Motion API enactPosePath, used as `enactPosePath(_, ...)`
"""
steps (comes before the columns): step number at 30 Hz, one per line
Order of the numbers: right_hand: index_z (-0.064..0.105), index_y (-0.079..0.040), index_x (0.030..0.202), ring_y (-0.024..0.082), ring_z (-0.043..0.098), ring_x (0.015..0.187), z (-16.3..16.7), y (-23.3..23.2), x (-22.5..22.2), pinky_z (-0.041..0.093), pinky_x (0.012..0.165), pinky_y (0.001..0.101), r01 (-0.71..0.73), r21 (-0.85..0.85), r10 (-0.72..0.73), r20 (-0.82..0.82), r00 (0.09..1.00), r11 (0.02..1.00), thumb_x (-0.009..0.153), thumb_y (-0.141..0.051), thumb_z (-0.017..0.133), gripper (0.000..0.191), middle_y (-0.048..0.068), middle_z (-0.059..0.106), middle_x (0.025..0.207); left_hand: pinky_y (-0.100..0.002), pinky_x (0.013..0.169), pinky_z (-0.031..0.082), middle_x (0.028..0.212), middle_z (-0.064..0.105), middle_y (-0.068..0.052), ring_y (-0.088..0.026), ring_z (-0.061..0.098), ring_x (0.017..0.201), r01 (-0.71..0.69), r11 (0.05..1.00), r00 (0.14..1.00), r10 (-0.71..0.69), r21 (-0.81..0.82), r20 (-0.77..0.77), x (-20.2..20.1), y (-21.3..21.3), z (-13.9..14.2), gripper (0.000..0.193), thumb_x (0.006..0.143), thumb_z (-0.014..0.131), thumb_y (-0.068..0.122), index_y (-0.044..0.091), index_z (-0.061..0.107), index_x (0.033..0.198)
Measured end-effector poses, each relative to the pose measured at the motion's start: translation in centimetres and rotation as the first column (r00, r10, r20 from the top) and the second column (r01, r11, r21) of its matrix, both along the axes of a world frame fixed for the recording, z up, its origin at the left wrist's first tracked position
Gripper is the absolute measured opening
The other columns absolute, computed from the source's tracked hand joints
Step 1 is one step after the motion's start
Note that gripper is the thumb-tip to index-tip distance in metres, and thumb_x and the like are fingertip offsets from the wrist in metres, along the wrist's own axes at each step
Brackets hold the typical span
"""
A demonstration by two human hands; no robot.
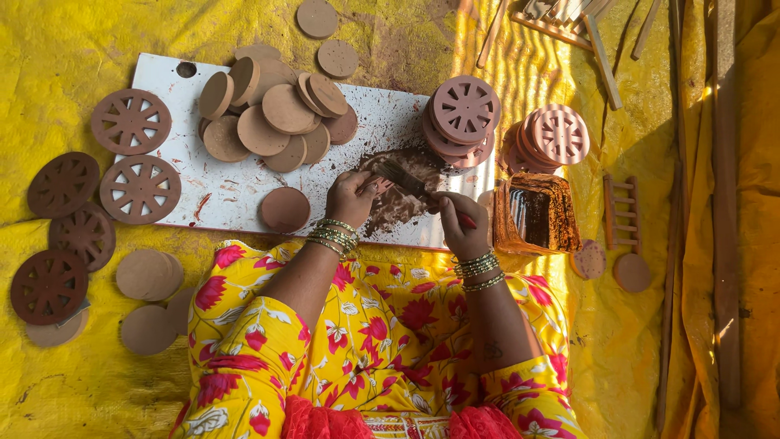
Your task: The person sits on the ground and uses a small brush to spread brown paste over wheel-shaped clay discs, working one disc at a time. They hold each disc steady with one hand, coat its face, then set it aside with the finished discs and pick up the next uncoated one.
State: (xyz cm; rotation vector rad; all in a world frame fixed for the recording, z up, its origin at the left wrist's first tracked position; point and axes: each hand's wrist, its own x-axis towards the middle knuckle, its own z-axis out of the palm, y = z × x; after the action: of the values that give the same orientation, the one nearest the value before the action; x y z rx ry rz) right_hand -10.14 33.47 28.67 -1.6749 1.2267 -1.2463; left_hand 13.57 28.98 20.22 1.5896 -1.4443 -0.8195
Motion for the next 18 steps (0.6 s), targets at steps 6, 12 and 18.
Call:
enactPosePath(6,0.073,0.0,0.112,0.015,0.076,0.089,0.3,0.3,-0.5,0.059,0.078,0.0272,0.023,-0.088,-0.027,-0.049,0.998,0.996,0.105,-0.013,0.062,0.018,0.011,0.078,0.096,-0.035,0.085,0.059,0.11,0.071,-0.009,-0.024,0.074,0.097,-0.046,0.998,0.996,0.05,0.046,-0.073,0.0,0.1,0.5,0.025,0.09,0.074,0.018,0.011,0.076,0.113)
enactPosePath(12,0.073,0.0,0.109,0.016,0.075,0.082,1.0,0.2,0.9,0.057,0.072,0.0277,-0.052,-0.074,0.04,-0.153,0.987,0.996,0.097,-0.015,0.073,0.019,0.01,0.075,0.092,-0.039,0.084,0.057,0.106,0.069,-0.014,-0.029,0.071,0.095,-0.093,0.99,0.995,0.087,0.109,0.051,0.4,0.2,0.5,0.034,0.085,0.077,0.019,0.009,0.073,0.117)
enactPosePath(18,0.074,-0.003,0.109,0.017,0.075,0.079,1.6,0.4,1.1,0.056,0.07,0.0275,0.031,-0.167,-0.067,-0.213,0.975,0.985,0.097,-0.015,0.074,0.017,0.01,0.075,0.091,-0.04,0.083,0.056,0.103,0.068,-0.014,-0.031,0.07,0.092,-0.064,0.997,0.998,0.065,-0.043,0.025,0.2,0.0,-0.4,0.037,0.084,0.069,0.011,0.01,0.073,0.121)
